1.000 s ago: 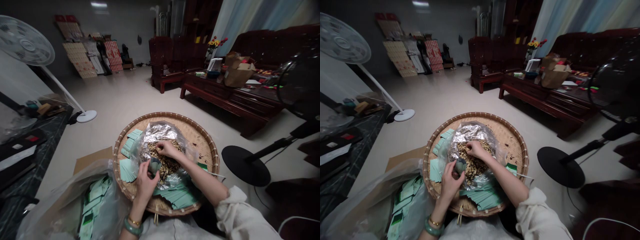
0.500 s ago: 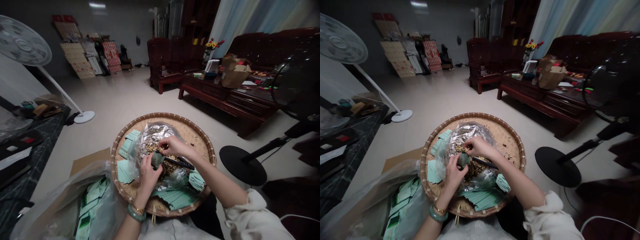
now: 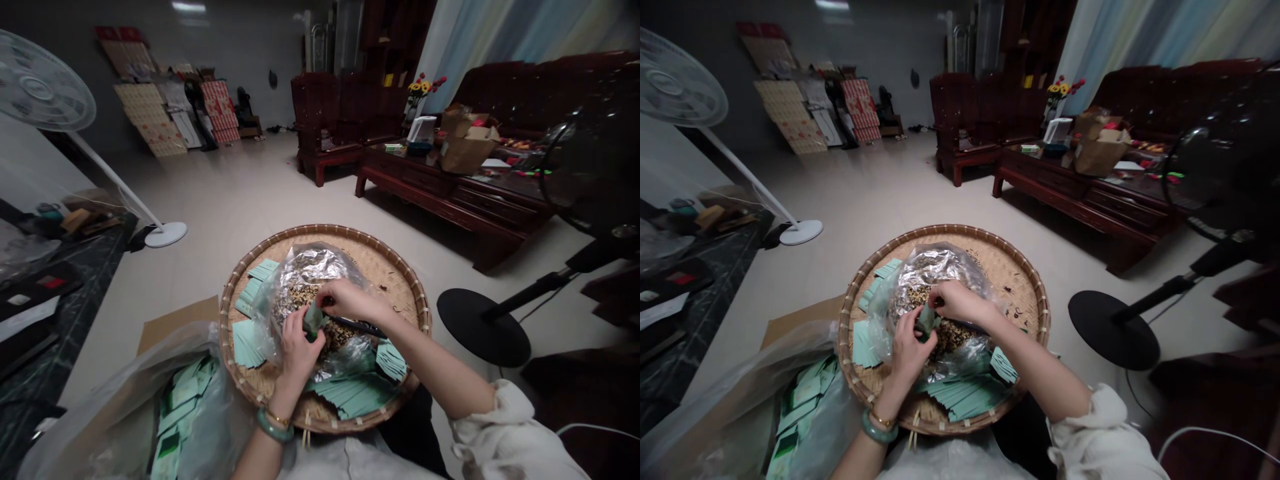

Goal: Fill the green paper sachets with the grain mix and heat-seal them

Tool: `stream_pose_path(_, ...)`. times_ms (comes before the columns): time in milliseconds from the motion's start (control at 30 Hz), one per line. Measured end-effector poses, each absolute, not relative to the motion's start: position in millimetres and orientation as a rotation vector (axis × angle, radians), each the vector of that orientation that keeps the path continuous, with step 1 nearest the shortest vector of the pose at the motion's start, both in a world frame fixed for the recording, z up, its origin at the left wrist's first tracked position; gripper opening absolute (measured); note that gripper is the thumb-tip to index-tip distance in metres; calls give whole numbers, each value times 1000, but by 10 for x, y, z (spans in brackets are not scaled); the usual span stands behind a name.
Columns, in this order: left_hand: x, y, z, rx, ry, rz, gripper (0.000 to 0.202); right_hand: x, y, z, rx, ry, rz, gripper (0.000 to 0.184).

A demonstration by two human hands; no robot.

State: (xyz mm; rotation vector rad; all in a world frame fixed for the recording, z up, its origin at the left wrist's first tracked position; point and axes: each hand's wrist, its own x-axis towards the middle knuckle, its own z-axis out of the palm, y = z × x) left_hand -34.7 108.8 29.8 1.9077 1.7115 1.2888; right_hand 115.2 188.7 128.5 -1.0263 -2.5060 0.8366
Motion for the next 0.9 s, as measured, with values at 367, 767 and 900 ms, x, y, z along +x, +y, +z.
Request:
stream_pose_path(367, -384, 1117, 165, 1979, 1801, 1328, 50, 1143, 1850, 1112, -1106, -2351, 733, 17)
stream_pose_path(767, -339, 1098, 125, 1978, 1855, 1314, 53, 1004, 1661, 907, -1382, -2320, 661, 29)
stream_pose_path(900, -348, 1089, 143, 1962, 1836, 1342, 52, 1019, 1627, 920, -1181, -2184, 763, 24)
